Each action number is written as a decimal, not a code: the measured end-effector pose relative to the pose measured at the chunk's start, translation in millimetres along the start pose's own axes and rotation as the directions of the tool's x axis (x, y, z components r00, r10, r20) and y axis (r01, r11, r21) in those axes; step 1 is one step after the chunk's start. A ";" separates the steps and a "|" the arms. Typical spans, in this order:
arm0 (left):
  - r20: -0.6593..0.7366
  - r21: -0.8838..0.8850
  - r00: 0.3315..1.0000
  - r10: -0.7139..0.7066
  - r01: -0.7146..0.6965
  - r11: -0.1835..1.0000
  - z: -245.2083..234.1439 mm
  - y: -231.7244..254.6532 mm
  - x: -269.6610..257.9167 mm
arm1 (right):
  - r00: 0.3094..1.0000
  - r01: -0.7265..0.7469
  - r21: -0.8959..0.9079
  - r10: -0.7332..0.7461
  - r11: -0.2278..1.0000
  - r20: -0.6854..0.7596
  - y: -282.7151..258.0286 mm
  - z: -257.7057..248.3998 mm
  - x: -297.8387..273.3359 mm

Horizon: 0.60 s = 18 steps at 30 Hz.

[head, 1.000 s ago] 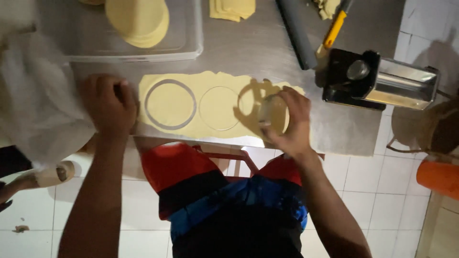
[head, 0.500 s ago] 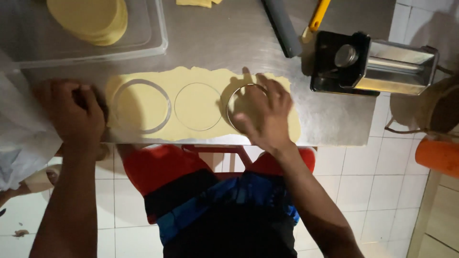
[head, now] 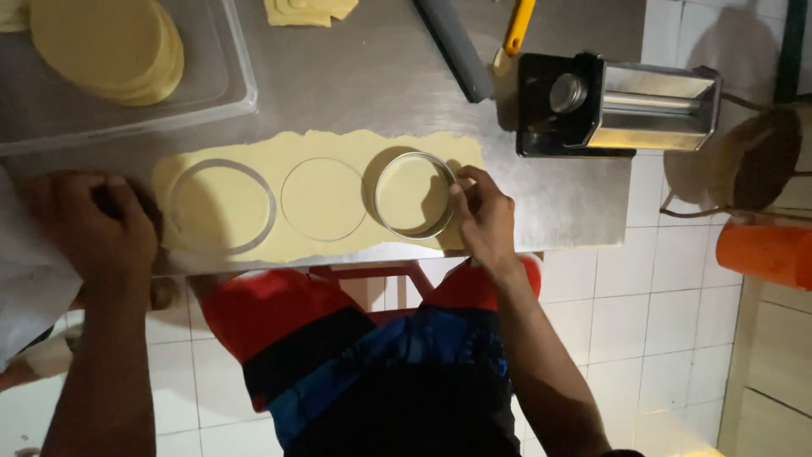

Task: The person uses a circular metal cutter to cut shapes out of a rolled-out sheet of dough, then uses a knife to lift the circles and stacks them in a container.

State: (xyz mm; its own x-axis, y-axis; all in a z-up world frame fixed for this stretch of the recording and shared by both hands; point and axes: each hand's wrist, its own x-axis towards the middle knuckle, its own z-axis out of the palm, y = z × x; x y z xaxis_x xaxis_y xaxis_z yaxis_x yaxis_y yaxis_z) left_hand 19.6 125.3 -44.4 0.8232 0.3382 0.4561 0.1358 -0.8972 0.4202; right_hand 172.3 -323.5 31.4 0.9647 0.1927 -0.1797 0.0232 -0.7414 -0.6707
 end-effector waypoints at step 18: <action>-0.026 -0.033 0.998 0.063 -0.064 0.997 -3.6 9.6 9.9 | 0.999 0.049 0.089 -0.047 0.995 -0.017 5.3 4.0 -2.6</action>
State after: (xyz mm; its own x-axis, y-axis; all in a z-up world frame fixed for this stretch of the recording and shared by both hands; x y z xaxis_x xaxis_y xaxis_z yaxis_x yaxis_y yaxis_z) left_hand 27.0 121.0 -33.0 0.8156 0.2880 0.5018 0.0647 -0.9073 0.4155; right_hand 168.9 -325.4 25.5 0.9667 0.2169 -0.1356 0.0468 -0.6711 -0.7399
